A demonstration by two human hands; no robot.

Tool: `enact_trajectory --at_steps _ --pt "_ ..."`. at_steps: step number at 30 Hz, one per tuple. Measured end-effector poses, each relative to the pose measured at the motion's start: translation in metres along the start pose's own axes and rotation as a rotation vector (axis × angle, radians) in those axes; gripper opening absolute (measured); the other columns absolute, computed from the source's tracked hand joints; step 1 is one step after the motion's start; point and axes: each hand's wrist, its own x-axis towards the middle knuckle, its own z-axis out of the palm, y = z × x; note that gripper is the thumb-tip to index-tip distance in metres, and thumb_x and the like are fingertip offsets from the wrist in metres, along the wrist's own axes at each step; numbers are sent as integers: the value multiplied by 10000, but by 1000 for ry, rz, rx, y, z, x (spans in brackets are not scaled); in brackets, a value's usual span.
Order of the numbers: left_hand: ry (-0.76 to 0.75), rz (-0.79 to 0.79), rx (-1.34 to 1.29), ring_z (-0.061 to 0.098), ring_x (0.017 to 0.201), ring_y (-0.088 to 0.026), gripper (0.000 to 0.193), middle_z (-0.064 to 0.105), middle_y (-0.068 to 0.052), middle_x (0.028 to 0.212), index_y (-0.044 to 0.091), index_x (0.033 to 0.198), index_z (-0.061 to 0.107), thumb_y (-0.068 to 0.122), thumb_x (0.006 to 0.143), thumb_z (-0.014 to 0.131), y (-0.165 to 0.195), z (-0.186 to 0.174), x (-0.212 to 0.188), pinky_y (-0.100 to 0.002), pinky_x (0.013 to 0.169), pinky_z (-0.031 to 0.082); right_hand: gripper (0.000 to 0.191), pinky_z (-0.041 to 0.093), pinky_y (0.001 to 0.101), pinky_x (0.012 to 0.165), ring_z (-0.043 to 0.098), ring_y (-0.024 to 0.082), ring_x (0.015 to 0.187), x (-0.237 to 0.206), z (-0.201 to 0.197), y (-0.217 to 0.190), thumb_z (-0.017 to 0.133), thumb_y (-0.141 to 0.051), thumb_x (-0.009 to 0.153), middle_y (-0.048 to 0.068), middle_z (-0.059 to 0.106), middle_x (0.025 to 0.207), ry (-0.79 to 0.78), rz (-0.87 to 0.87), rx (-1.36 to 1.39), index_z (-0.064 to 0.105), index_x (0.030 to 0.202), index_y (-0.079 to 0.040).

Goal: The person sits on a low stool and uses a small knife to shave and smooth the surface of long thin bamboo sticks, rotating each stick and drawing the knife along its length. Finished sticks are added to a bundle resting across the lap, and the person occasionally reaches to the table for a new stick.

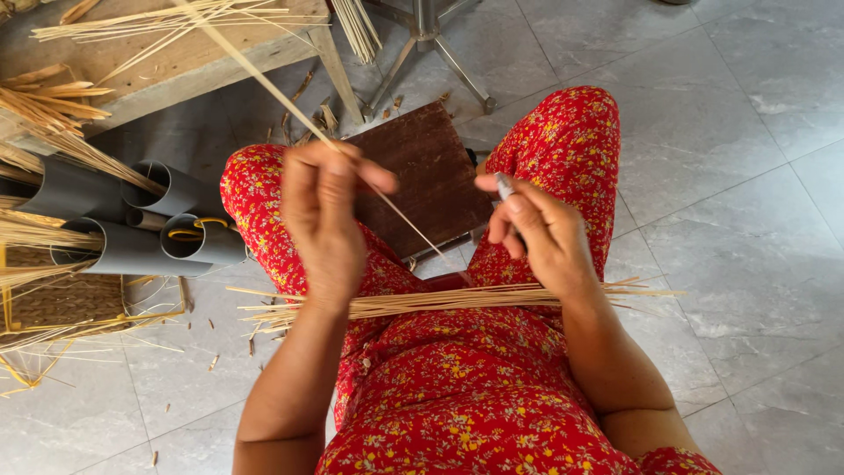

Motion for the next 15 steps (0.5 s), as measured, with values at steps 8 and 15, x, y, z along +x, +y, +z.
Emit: enact_trajectory --at_steps 8,15 --pt "-199 -58 163 632 712 -77 95 649 -27 832 10 1100 619 88 1129 573 29 -2 11 -225 627 511 428 446 198 559 531 57 595 -2 -1 -20 453 -137 1128 64 660 817 -97 -7 154 443 1534 -5" --pt "-510 -270 380 661 664 -34 92 697 -10 740 12 1045 686 96 1024 656 17 13 -14 -224 575 535 494 454 200 544 533 52 580 -5 12 -21 470 -60 1075 49 646 806 -215 158 269 381 1559 -22"
